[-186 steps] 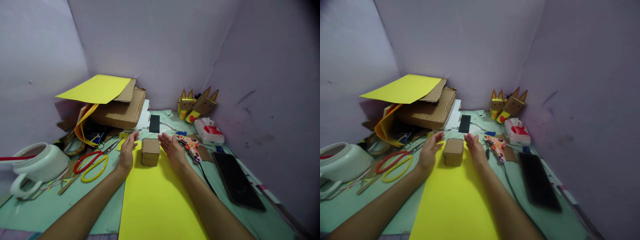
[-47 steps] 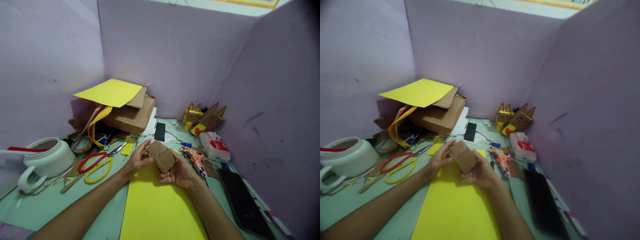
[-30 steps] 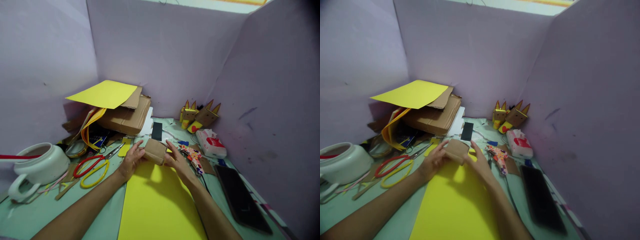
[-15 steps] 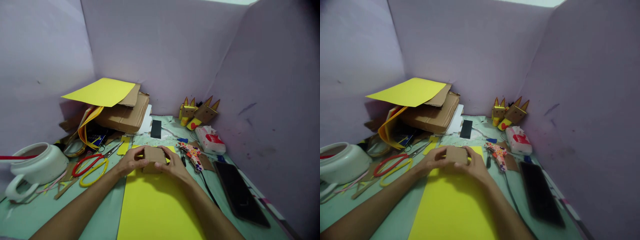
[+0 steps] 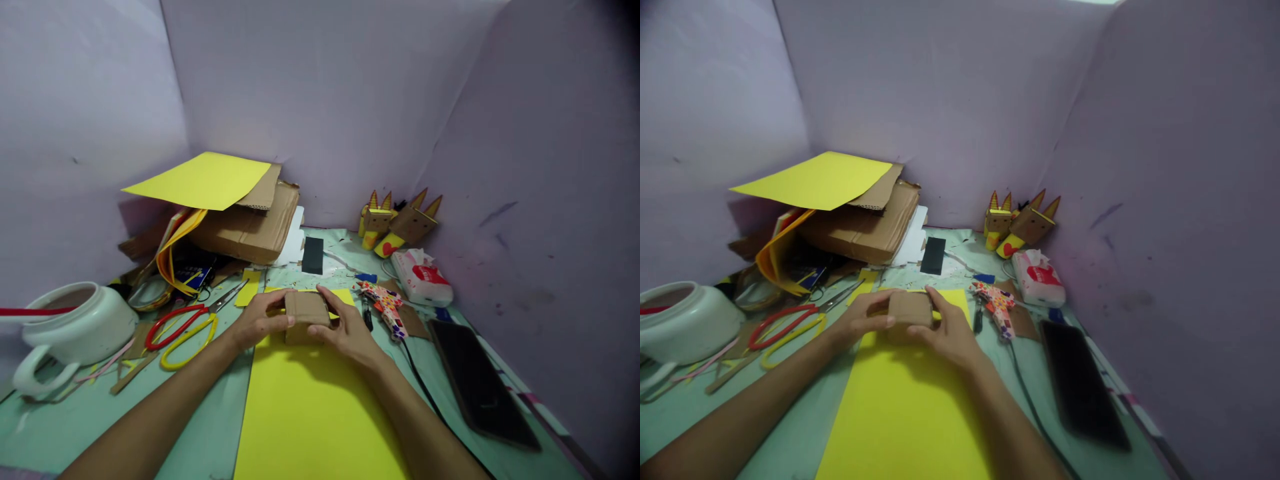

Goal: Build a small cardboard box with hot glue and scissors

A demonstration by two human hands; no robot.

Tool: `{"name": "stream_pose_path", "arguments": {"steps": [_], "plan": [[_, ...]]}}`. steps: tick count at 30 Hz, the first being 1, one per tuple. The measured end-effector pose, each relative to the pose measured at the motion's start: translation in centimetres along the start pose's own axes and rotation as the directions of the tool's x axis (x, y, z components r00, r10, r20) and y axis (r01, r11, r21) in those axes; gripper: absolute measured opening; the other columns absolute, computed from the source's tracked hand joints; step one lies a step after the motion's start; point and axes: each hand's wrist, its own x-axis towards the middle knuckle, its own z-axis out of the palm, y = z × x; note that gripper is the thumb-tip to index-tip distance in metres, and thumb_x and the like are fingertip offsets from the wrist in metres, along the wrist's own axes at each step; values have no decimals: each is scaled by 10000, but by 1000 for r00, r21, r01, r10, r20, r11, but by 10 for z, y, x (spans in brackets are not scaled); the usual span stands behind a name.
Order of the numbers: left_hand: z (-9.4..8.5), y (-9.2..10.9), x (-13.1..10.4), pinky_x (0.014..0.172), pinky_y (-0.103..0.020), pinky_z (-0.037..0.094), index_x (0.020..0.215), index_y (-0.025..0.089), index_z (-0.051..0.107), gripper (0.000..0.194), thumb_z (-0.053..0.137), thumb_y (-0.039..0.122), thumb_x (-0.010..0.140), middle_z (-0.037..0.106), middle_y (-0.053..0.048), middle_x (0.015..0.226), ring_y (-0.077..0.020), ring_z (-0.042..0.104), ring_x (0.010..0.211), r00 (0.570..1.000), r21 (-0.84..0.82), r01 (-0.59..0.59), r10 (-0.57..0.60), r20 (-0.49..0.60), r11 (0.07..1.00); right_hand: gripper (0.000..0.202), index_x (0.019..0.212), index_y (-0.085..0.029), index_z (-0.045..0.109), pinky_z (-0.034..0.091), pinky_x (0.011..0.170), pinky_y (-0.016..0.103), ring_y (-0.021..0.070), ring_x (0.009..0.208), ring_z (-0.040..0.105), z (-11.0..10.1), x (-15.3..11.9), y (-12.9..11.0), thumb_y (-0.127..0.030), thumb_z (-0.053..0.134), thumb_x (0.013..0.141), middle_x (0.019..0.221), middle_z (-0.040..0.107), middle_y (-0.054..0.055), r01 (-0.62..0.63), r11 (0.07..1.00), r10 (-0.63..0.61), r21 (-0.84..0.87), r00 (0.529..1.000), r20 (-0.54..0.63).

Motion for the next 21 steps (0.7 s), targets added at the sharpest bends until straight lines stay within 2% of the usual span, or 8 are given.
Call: {"name": "stream_pose_path", "arguments": {"steps": [2,5,7,9,11,14,18,21], "plan": [[0,-4,1,914,-390,447,1289,133,481,662,656,330,682,630,-112,1157,-312,572,1079,999,-51,31,-32,-26,998,701,1262,-199,517,541,764,352,275,1088,566,-1,-1,-1,-337,763,621,1263,557,123,64,996,-66,-60,998,-25],[3,-3,-2,907,-401,459,1368,180,368,745,652,309,692,522,-140,1298,-304,565,1103,995,-12,-15,14,-97,1000,430,1043,-231,664,550,703,350,294,1123,547,-4,-1,-2,-337,761,638,1277,542,119,145,982,-151,-122,988,-43],[7,0,-4,944,-408,440,1263,204,502,585,655,280,703,450,-130,1361,-306,512,1171,979,150,-118,141,-148,982,347,975,-233,688,553,683,348,299,1130,545,-5,-1,-2,-332,756,649,1270,544,121,153,982,-159,-107,986,-48],[12,4,-7,995,-414,399,1050,200,649,345,669,255,711,434,-118,1368,-305,455,1227,951,326,-218,276,-142,920,306,940,-231,694,555,691,350,295,1123,553,-4,-2,-2,-318,755,653,1260,549,119,151,985,-157,-88,986,-63],[18,4,-7,1004,-414,395,908,195,693,190,674,228,721,468,-119,1332,-292,469,1214,927,403,-277,353,-125,872,257,898,-223,702,556,696,350,289,1099,572,-3,-3,-1,-299,751,658,1265,547,120,147,987,-152,-69,986,-75],[27,0,-4,964,-426,430,825,196,693,86,666,193,744,596,-121,1174,-259,541,1125,891,428,-329,427,-156,842,187,841,-209,714,555,698,347,289,1093,582,1,-4,3,-278,741,669,1266,553,128,169,983,-176,-67,979,-103],[32,-6,2,950,-467,427,778,198,680,38,659,171,762,690,-93,1009,-238,580,1050,796,464,-462,584,-157,756,107,807,-212,720,555,710,333,270,1100,586,4,-4,10,-251,715,707,1302,534,120,295,953,-303,-76,944,-131],[33,-5,4,975,-478,403,781,193,680,56,643,152,773,710,-73,944,-216,615,977,774,465,-503,620,-133,728,101,829,-225,718,544,778,339,233,1040,617,5,-4,10,-214,694,731,1227,582,102,388,915,-400,-112,908,-122]]}}
